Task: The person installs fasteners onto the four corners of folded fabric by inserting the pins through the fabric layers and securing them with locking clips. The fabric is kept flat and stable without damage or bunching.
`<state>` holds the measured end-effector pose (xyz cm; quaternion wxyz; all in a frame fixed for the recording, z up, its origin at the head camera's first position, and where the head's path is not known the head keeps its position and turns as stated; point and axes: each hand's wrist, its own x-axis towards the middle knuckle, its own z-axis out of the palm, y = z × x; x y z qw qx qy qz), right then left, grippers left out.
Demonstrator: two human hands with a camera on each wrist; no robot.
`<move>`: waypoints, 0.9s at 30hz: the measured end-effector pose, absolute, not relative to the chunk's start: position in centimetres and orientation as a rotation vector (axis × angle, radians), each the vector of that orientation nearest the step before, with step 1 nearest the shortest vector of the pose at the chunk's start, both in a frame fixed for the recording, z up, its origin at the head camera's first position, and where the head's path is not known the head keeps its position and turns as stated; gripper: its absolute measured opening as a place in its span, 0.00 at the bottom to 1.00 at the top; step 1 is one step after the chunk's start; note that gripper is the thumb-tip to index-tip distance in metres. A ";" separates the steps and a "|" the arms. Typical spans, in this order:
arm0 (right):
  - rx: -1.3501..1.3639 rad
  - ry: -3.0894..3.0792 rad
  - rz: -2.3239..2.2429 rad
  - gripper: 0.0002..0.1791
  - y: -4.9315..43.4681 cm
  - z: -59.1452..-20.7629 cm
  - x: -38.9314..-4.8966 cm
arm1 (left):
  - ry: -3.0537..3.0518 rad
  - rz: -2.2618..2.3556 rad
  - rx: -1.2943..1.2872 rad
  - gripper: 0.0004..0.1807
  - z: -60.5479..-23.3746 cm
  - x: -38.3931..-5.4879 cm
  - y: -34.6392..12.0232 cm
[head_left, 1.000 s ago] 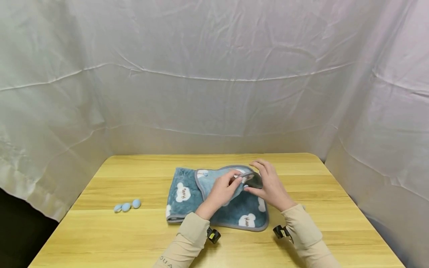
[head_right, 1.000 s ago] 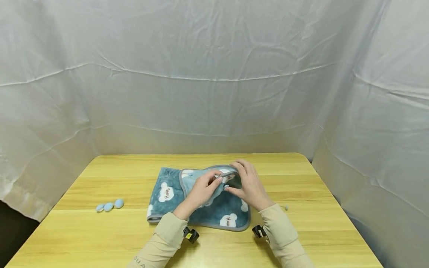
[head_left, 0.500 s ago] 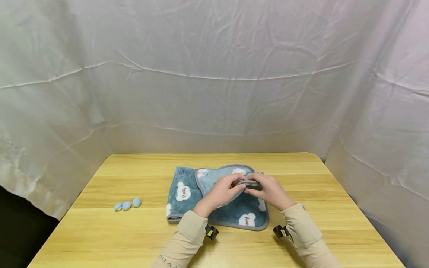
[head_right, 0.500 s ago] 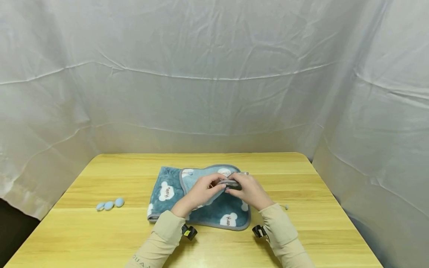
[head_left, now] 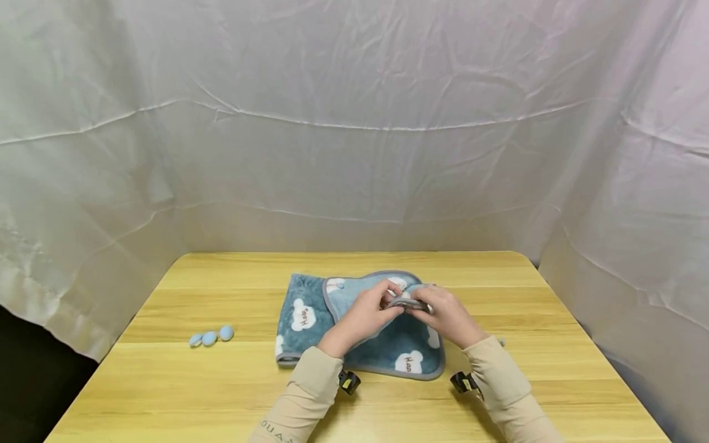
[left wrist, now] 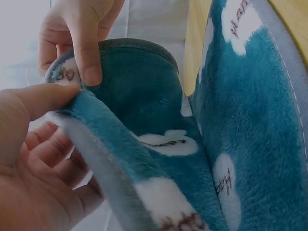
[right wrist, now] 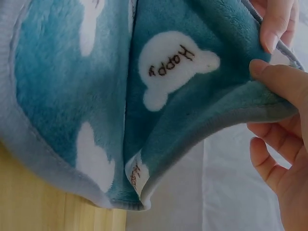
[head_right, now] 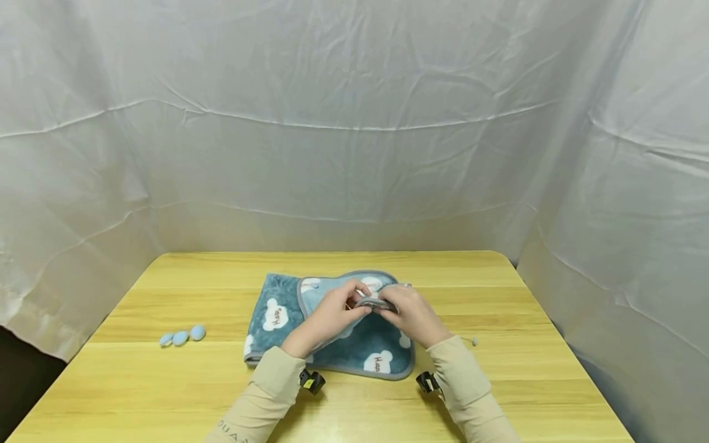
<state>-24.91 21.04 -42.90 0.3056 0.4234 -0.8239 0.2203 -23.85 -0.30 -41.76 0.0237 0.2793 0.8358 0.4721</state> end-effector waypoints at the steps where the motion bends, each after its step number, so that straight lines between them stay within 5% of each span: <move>1: 1.121 -2.176 0.570 0.17 21.0 -42.9 -24.9 | 2.596 1.453 0.850 0.11 -41.8 -23.8 -0.3; 27: 1.132 -2.107 0.383 0.18 21.3 -43.1 -25.1 | 2.625 1.170 0.883 0.11 -41.4 -23.6 -0.3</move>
